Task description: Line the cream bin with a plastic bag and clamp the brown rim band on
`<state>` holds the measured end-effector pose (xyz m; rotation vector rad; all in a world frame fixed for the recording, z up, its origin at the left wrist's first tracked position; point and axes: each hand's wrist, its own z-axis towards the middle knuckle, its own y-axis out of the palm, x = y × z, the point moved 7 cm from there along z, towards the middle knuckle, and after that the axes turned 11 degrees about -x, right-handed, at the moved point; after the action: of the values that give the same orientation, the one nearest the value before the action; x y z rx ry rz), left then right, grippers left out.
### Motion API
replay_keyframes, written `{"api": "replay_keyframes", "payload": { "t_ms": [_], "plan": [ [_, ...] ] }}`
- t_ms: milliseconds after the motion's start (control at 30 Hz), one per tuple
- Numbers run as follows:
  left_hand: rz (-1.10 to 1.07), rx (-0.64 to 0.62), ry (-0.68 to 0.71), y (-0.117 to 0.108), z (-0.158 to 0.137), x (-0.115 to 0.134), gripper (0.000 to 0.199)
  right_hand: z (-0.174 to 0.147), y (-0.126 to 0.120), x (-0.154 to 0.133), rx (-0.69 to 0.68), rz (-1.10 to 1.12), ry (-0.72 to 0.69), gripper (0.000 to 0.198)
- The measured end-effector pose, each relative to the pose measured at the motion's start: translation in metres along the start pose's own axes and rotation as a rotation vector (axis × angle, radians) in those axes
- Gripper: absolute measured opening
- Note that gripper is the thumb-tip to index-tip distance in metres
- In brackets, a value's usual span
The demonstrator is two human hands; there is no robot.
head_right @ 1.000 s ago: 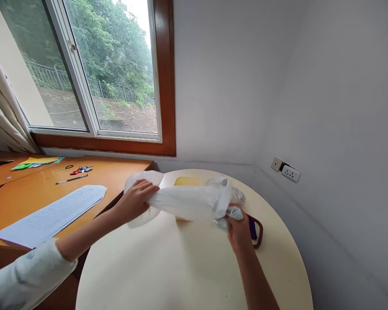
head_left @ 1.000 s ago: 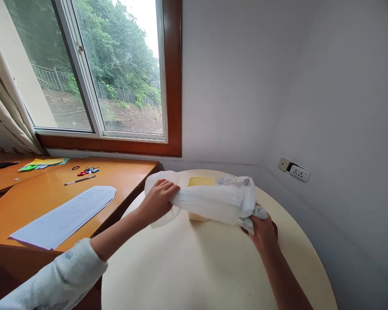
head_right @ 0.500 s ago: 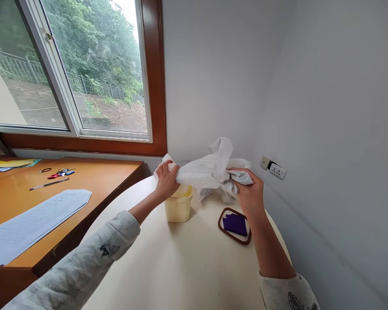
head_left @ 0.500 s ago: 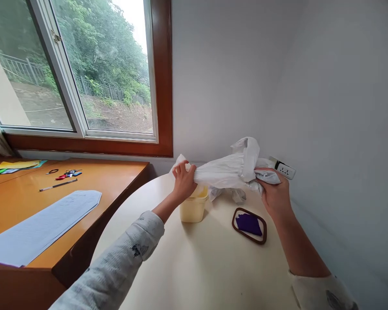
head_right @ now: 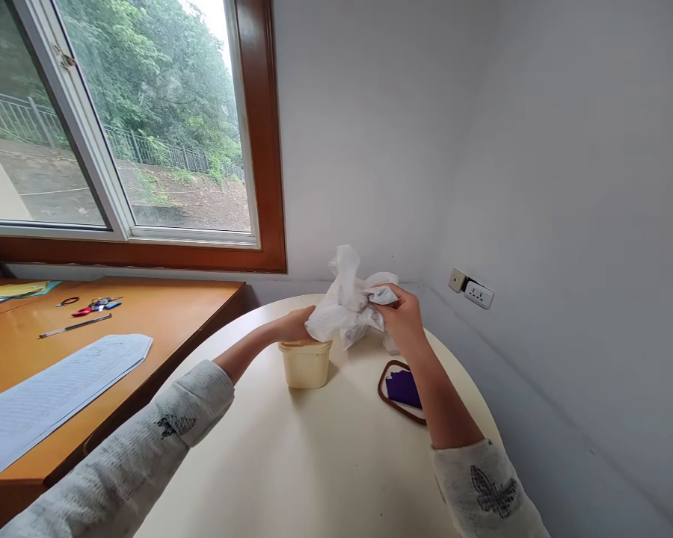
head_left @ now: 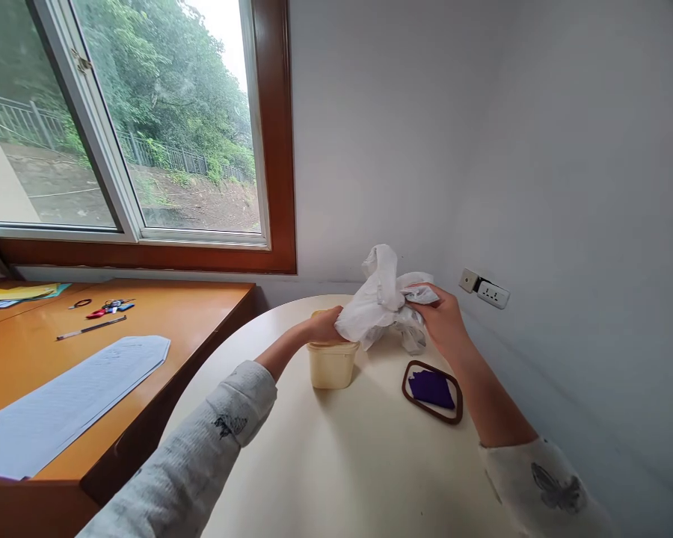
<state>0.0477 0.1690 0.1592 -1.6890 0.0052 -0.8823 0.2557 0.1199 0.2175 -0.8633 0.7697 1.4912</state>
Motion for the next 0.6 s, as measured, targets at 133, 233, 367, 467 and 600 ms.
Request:
{"api": "replay_keyframes", "payload": {
  "t_ms": [133,233,367,467,600],
  "plan": [
    [-0.006,-0.107,-0.019,-0.013,-0.008,-0.006,0.091,0.009,0.011,0.008,-0.062,-0.114,0.057,0.015],
    [-0.234,-0.106,-0.037,-0.028,-0.018,-0.012,0.094,0.018,0.023,0.017,-0.150,-0.182,0.055,0.015],
    [-0.529,-0.016,-0.012,-0.048,-0.029,-0.009,0.063,0.030,0.044,0.030,-0.220,-0.245,0.028,0.012],
    [-0.662,0.005,0.035,-0.055,-0.036,0.003,0.063,0.033,0.064,0.037,-0.261,-0.286,0.024,0.013],
    [-0.966,-0.016,0.023,-0.050,-0.039,0.013,0.059,0.028,0.095,0.040,-0.355,-0.331,0.026,0.013]
  ]
}}
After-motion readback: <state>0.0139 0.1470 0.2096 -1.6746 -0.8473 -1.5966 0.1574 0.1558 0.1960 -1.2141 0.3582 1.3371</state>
